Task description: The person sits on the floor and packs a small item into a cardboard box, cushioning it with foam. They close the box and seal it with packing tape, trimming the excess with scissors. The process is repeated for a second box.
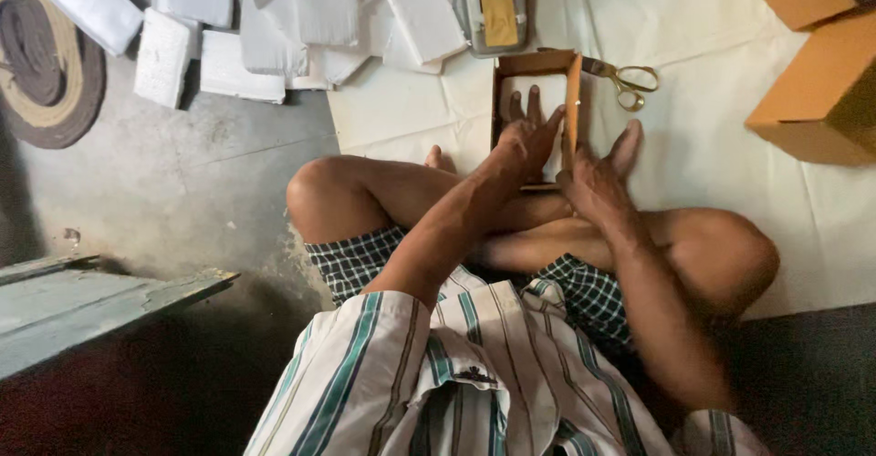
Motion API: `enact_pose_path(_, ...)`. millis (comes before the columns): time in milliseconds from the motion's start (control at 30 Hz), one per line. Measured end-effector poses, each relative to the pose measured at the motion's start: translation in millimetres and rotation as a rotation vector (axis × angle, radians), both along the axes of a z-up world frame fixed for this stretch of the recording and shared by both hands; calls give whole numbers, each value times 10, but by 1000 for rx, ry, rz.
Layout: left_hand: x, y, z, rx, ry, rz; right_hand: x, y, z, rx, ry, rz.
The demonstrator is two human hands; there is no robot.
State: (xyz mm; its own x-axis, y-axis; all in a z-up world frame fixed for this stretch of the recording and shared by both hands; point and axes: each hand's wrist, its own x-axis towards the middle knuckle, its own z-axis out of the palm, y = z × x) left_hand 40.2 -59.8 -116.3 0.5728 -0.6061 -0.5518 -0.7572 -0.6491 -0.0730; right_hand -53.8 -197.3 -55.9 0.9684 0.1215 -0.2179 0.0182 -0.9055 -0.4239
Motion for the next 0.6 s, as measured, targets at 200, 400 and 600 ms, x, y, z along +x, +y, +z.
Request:
enact_pose_path(200,-3,-136,-385,-126,-83,226,-24,-133,-210,95,91,-58)
enact_pose_path(400,-3,-42,116,-178,-127,0,39,52,-150,227,84,-111)
enact_pose_path(600,623,588,951,-836,-132,505,49,86,12,405,285,-284)
